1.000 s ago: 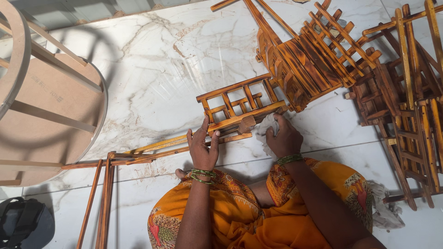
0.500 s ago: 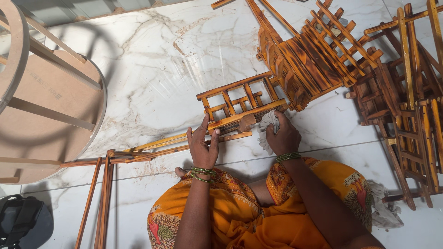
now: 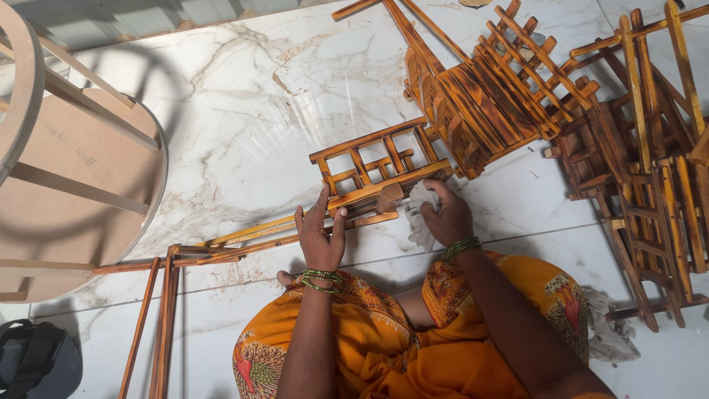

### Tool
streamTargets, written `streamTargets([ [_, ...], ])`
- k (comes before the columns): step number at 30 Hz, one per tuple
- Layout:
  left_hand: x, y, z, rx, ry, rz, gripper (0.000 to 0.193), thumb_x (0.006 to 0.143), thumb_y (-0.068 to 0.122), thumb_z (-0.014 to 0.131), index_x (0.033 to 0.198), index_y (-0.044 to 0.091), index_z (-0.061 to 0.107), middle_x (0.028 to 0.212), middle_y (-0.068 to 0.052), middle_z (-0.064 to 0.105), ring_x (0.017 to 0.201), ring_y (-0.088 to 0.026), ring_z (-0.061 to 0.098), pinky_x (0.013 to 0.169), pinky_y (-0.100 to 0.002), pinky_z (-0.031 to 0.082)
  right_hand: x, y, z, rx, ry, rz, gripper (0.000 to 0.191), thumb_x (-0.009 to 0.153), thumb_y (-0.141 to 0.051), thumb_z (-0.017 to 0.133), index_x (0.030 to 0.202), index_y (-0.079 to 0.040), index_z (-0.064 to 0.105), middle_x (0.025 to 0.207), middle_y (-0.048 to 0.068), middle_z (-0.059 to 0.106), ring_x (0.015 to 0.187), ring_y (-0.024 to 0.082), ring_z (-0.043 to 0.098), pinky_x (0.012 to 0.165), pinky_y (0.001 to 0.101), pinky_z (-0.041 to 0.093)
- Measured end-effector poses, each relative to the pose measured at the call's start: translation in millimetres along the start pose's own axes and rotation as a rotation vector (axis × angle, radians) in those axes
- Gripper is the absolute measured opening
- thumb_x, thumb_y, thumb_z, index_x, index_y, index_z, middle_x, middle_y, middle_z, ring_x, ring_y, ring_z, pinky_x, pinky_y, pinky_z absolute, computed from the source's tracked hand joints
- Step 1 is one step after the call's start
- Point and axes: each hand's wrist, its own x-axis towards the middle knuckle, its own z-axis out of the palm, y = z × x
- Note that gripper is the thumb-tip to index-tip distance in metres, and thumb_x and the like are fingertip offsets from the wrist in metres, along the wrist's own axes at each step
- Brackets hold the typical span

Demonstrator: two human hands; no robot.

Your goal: The person sits on the floor and wipes a small wooden chair with a cloth, turning it over to clean multiple sides. The person handles the chair one at a time and continues wiping different parts of the same object.

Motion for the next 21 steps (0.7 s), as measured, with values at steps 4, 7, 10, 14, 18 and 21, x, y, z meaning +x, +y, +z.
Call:
streamTargets([
  [4, -2.9, 6.4, -0.8, 0.001, -0.017, -0.021, 0.056, 0.099, 0.045, 0.061, 0.149, 0.021, 0.054, 0.106, -0.003, 0.077, 0.061, -0.014, 0.059, 0.128, -0.052, 0.020, -9.8, -4.5, 0.5, -0.212, -0.158, -0.279, 0.031, 0.078, -0.017, 0.072, 0.109, -0.018, 0.078, 0.093, 0.012, 0.077, 0.081, 0.030, 0.073, 0.076, 0.0414, 0.056],
  [7, -5.2, 8.2, -2.4, 0.004, -0.016, -0.019, 0.056, 0.098, 0.044, 0.062, 0.149, 0.021, 0.054, 0.105, -0.004, 0.076, 0.061, -0.014, 0.060, 0.127, -0.052, 0.021, -14.7, -9.5, -0.7, -0.300, -0.219, -0.063, 0.024, 0.077, -0.018, 0.072, 0.101, -0.016, 0.077, 0.089, 0.013, 0.076, 0.083, 0.031, 0.072, 0.079, 0.0425, 0.056],
  [10, -6.8, 5.8, -3.6, 0.015, 0.001, 0.014, 0.056, 0.100, 0.043, 0.063, 0.150, 0.021, 0.055, 0.100, -0.003, 0.076, 0.066, -0.014, 0.060, 0.126, -0.052, 0.023, -16.6, -15.1, -6.2, -0.062, -0.008, -0.170, 0.023, 0.083, -0.010, 0.067, 0.106, -0.008, 0.070, 0.094, 0.015, 0.072, 0.087, 0.031, 0.073, 0.082, 0.0388, 0.058],
  [14, -7.1, -0.5, -5.6, 0.017, 0.002, 0.015, 0.057, 0.099, 0.041, 0.063, 0.151, 0.020, 0.054, 0.096, -0.004, 0.074, 0.067, -0.015, 0.061, 0.126, -0.052, 0.023, -22.8, -21.8, 2.0, 0.074, 0.233, -0.651, 0.029, 0.089, -0.002, 0.065, 0.117, -0.002, 0.063, 0.110, 0.019, 0.065, 0.099, 0.034, 0.069, 0.086, 0.0398, 0.056],
  [18, -6.6, -2.7, -5.3, 0.006, 0.000, 0.018, 0.056, 0.099, 0.040, 0.063, 0.150, 0.020, 0.054, 0.100, -0.004, 0.075, 0.066, -0.015, 0.061, 0.126, -0.052, 0.022, -27.6, -18.2, 25.0, 0.111, 0.074, -0.443, 0.030, 0.093, -0.004, 0.068, 0.122, -0.003, 0.061, 0.112, 0.016, 0.066, 0.103, 0.034, 0.069, 0.086, 0.0421, 0.057],
  [21, -6.2, -1.0, -2.5, 0.018, 0.000, 0.011, 0.055, 0.099, 0.040, 0.065, 0.150, 0.021, 0.054, 0.101, -0.003, 0.076, 0.064, -0.016, 0.060, 0.126, -0.051, 0.023, -21.9, -6.7, 26.7, -0.250, -0.136, -0.350, 0.043, 0.079, 0.002, 0.065, 0.121, -0.009, 0.067, 0.121, 0.014, 0.066, 0.105, 0.037, 0.067, 0.088, 0.0473, 0.055],
])
